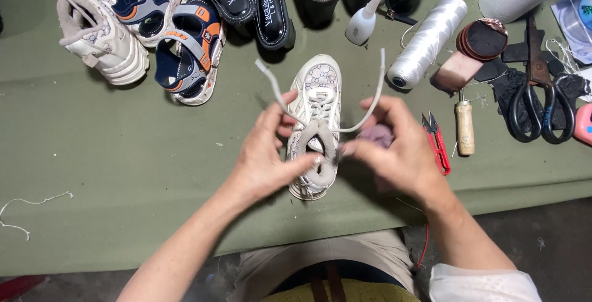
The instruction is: The person is cleaning and polishing a white sneaker using a small cloth, focusing on the midsole and upper sections.
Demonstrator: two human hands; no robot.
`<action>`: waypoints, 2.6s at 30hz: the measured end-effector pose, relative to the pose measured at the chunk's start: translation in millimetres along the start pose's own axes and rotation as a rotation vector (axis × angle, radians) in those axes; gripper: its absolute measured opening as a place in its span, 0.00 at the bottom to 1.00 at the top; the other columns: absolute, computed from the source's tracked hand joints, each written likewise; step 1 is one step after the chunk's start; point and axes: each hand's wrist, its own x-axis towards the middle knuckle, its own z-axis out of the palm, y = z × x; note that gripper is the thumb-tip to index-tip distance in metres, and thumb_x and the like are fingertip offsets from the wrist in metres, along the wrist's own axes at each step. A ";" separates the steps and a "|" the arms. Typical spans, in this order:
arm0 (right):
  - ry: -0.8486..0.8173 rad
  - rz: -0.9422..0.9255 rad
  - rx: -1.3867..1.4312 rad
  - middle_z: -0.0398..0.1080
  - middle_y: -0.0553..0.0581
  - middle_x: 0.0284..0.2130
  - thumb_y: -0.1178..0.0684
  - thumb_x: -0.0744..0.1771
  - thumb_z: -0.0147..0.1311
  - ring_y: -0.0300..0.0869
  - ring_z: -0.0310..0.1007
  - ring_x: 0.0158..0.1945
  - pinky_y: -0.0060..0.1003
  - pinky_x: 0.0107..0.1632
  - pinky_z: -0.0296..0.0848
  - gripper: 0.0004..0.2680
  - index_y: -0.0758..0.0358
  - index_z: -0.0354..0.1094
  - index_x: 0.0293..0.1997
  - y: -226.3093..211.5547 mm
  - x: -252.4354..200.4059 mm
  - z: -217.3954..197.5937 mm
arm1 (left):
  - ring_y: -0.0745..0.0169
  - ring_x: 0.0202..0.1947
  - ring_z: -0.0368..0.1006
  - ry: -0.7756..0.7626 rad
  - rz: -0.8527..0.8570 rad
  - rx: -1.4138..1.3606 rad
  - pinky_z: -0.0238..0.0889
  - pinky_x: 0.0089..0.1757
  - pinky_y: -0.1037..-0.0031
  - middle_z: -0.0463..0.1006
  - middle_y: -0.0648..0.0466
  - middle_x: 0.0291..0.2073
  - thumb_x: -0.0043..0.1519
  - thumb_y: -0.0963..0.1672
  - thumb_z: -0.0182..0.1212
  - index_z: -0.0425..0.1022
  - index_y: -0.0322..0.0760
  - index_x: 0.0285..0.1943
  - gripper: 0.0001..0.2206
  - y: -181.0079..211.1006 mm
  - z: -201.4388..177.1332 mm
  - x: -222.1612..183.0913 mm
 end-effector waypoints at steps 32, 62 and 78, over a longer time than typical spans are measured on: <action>-0.016 0.071 0.030 0.74 0.62 0.34 0.56 0.60 0.70 0.45 0.71 0.33 0.40 0.38 0.70 0.29 0.62 0.56 0.67 -21.5 -1.1 10.5 | 0.70 0.26 0.74 0.282 0.154 0.063 0.73 0.28 0.84 0.73 0.57 0.26 0.48 0.37 0.71 0.80 0.40 0.39 0.12 -41.8 25.7 -6.3; -0.150 -0.379 0.004 0.73 0.60 0.34 0.61 0.64 0.60 0.49 0.75 0.38 0.42 0.44 0.73 0.03 0.62 0.76 0.39 4.0 23.0 25.5 | 0.59 0.25 0.73 0.363 0.282 -0.016 0.71 0.26 0.75 0.72 0.51 0.25 0.55 0.39 0.68 0.76 0.36 0.40 0.07 -30.6 31.6 -7.6; -0.127 -0.241 -0.107 0.72 0.61 0.36 0.59 0.67 0.61 0.48 0.73 0.38 0.42 0.44 0.71 0.01 0.63 0.75 0.38 23.7 19.2 -29.3 | 0.68 0.31 0.69 0.042 0.011 -0.280 0.72 0.35 0.73 0.77 0.44 0.38 0.57 0.43 0.69 0.79 0.31 0.53 0.16 -20.4 9.6 -0.2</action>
